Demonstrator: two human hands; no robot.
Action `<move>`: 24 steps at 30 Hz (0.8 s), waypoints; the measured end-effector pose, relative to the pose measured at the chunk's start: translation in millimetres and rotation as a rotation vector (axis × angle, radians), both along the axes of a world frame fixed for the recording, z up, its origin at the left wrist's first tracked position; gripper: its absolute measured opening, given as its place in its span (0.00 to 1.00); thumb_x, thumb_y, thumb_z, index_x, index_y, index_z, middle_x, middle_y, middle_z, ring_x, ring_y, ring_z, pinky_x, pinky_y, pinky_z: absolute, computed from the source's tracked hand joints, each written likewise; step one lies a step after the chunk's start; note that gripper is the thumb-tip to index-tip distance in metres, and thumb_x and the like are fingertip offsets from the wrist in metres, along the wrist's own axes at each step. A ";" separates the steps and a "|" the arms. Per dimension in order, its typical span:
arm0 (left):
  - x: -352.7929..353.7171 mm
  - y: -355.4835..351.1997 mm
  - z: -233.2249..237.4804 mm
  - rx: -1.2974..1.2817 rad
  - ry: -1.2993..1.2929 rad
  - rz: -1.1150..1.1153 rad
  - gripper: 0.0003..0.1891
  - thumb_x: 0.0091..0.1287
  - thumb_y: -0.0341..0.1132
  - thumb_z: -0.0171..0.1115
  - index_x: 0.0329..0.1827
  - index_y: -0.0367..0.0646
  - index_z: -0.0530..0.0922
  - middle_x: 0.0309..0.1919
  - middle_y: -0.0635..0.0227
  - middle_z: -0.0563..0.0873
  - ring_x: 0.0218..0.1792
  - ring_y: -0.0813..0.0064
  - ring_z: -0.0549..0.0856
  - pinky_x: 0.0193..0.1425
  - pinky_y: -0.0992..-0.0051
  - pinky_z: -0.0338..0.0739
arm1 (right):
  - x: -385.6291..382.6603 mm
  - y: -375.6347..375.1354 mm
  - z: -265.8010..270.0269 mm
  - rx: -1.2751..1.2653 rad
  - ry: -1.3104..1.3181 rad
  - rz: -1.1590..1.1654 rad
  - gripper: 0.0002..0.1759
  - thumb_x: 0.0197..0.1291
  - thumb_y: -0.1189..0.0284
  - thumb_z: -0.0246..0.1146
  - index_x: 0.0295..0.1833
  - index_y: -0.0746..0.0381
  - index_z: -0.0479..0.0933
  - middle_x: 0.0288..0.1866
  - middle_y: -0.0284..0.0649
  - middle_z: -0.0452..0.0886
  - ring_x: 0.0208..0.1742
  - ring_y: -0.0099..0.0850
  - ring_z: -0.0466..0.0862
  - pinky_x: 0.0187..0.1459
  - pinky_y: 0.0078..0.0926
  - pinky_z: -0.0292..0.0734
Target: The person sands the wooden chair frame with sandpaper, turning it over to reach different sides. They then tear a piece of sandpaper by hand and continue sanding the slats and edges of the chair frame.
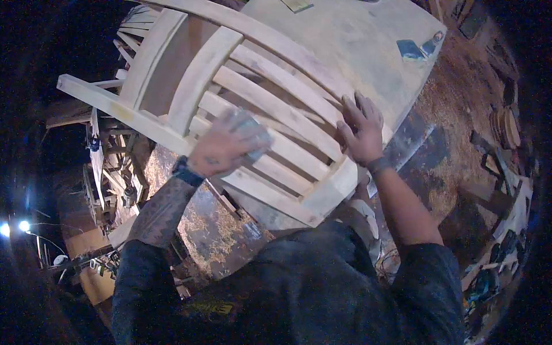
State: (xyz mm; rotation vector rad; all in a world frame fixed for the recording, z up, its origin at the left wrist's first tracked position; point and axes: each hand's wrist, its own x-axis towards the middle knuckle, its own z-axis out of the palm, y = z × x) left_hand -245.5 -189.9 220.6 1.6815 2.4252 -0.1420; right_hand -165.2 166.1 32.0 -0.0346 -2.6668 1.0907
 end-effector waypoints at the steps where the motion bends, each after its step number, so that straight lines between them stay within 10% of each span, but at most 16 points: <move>1: -4.5 -0.2 -1.1 0.021 -0.015 -0.031 0.29 0.67 0.43 0.70 0.74 0.62 0.83 0.75 0.66 0.83 0.78 0.52 0.76 0.87 0.38 0.63 | -1.3 0.7 -3.4 0.012 0.001 0.002 0.38 0.69 0.58 0.71 0.84 0.48 0.76 0.89 0.52 0.68 0.87 0.58 0.65 0.87 0.58 0.52; 7: -34.2 -6.0 3.3 0.035 0.126 0.257 0.23 0.70 0.41 0.68 0.69 0.58 0.86 0.68 0.62 0.86 0.72 0.51 0.80 0.83 0.47 0.71 | -1.7 4.3 -6.3 0.030 0.007 0.006 0.38 0.67 0.58 0.73 0.83 0.47 0.77 0.89 0.51 0.68 0.87 0.59 0.65 0.86 0.60 0.53; 10: -15.8 15.0 -1.5 0.107 -0.030 -0.008 0.26 0.67 0.41 0.69 0.70 0.55 0.85 0.64 0.58 0.88 0.70 0.50 0.81 0.81 0.52 0.74 | -1.0 5.1 -5.3 0.046 -0.007 0.016 0.38 0.67 0.58 0.72 0.83 0.47 0.77 0.89 0.51 0.68 0.87 0.60 0.65 0.87 0.60 0.53; 14: -40.7 1.7 26.6 0.127 -0.060 0.297 0.24 0.70 0.39 0.66 0.70 0.55 0.86 0.70 0.58 0.85 0.72 0.46 0.80 0.79 0.43 0.74 | -0.8 4.7 -3.8 0.016 -0.007 0.023 0.37 0.68 0.59 0.72 0.82 0.49 0.78 0.89 0.52 0.68 0.87 0.61 0.64 0.87 0.60 0.52; 18: 5.8 -3.4 -30.9 0.138 -0.033 0.190 0.25 0.69 0.36 0.66 0.71 0.57 0.86 0.74 0.53 0.83 0.74 0.41 0.80 0.77 0.33 0.73 | -0.9 5.9 1.8 0.029 -0.020 0.029 0.37 0.68 0.59 0.72 0.82 0.51 0.78 0.89 0.52 0.68 0.87 0.61 0.64 0.87 0.61 0.51; 24: -19.4 36.7 14.7 0.233 -0.008 0.132 0.26 0.68 0.33 0.66 0.72 0.52 0.85 0.76 0.51 0.82 0.77 0.38 0.78 0.80 0.34 0.71 | -1.0 6.3 -1.8 0.025 -0.013 0.030 0.36 0.69 0.58 0.70 0.82 0.52 0.78 0.89 0.54 0.68 0.87 0.61 0.64 0.86 0.61 0.52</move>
